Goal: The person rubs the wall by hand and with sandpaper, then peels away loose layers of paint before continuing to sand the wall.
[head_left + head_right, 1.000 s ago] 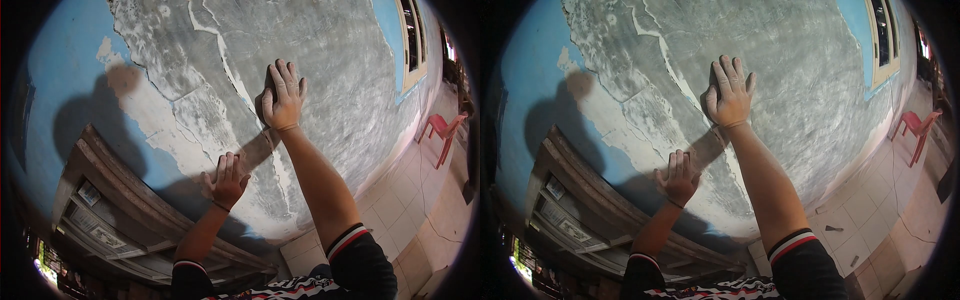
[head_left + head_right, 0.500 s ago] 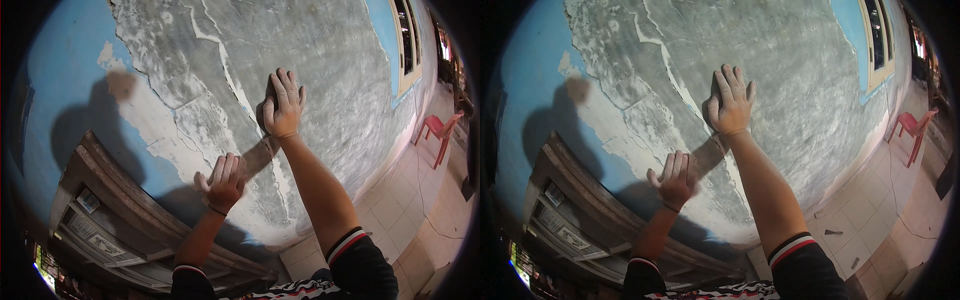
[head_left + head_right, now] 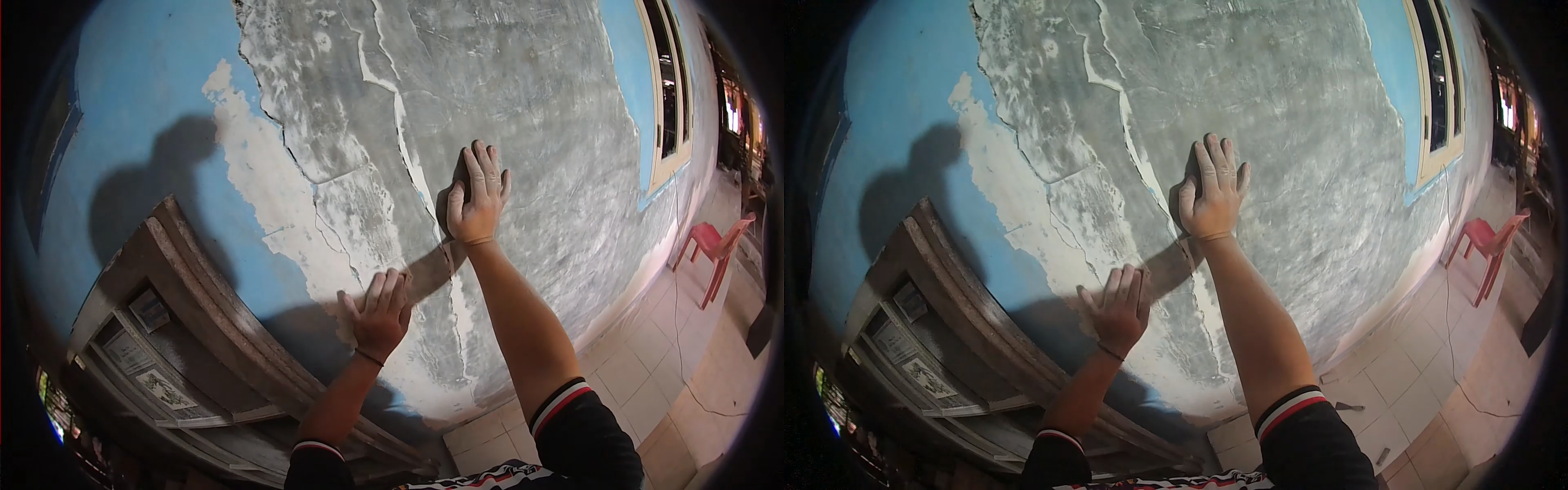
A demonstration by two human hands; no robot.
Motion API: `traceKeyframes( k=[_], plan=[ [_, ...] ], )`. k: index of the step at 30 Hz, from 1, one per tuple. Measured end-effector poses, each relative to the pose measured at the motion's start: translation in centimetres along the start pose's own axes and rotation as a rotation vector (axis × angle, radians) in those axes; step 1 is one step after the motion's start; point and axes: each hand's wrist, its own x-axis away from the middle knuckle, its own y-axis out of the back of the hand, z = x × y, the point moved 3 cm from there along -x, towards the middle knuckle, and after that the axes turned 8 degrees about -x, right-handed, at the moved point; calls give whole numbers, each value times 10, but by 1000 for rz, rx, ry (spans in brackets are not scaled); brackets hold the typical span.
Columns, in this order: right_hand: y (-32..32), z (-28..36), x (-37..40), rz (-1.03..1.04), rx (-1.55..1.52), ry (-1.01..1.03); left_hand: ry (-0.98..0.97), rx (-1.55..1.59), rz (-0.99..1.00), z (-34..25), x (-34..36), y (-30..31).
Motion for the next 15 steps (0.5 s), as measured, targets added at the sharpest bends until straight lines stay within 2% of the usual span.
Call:
traceKeyframes(
  k=[4, 8, 11, 15],
  plan=[
    [-2, -1, 3, 0, -9, -15, 188, 76, -60, 3, -35, 19],
    [0, -3, 1, 0, 6, -2, 180, 75, 30, -16, 7, -2],
    [-2, -1, 5, 1, -3, -12, 207, 21, 16, -20, 8, -2],
    [0, -1, 1, 1, 0, 0, 219, -1, -168, -6, -39, 9]
  ],
)
